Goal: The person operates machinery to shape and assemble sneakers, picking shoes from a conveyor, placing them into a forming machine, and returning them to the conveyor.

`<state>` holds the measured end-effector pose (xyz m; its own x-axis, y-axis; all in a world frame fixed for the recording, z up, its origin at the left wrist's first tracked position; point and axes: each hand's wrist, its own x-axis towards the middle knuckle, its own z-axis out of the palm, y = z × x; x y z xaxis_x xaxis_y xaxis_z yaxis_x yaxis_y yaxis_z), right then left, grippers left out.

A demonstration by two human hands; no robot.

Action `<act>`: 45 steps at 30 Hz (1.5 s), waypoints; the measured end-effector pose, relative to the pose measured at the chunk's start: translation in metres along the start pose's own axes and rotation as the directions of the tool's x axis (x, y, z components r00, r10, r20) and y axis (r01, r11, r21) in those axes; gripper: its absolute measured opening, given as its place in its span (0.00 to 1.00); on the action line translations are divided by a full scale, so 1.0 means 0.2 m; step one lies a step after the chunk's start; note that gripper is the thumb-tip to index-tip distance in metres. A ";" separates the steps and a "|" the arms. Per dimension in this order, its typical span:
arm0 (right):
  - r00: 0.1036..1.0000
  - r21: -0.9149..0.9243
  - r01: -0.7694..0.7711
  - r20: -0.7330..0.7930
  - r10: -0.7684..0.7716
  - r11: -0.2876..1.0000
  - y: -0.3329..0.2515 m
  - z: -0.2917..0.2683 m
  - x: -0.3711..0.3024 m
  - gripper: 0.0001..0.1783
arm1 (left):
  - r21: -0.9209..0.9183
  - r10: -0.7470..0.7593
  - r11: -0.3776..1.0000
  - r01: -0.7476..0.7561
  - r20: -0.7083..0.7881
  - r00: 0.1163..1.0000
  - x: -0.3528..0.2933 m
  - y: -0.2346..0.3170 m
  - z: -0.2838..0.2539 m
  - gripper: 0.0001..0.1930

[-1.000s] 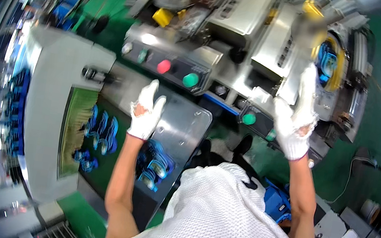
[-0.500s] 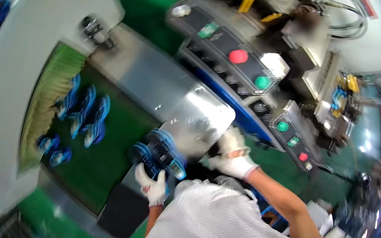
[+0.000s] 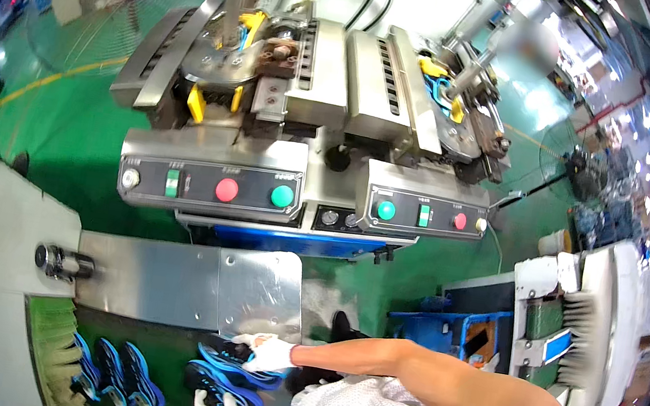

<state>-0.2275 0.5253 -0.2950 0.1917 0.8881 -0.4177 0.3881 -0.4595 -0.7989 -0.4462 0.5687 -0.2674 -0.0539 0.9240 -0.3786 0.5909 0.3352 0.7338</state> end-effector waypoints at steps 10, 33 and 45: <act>0.718 0.812 -0.021 -0.394 0.574 0.584 0.25 -0.73 -1.24 0.40 | -0.292 0.628 0.717 -0.634 0.666 0.403 -0.57 0.82 0.71 0.29; -0.959 0.842 0.082 -0.080 0.273 0.533 1.26 -0.52 -3.98 0.43 | -0.808 0.262 0.011 -0.590 0.571 -0.778 -4.06 0.82 2.23 0.43; -0.930 0.360 -0.175 -0.367 -0.033 0.916 1.09 -0.96 -3.68 0.29 | -0.950 0.237 0.149 -0.274 0.303 -0.923 -3.21 0.83 2.09 0.19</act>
<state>-0.1098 -0.2270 -0.0792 0.1397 -0.8072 0.5735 -0.0029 -0.5795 -0.8150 0.0222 -0.0462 -0.1377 0.4339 -0.8293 0.3522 -0.6620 -0.0283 0.7490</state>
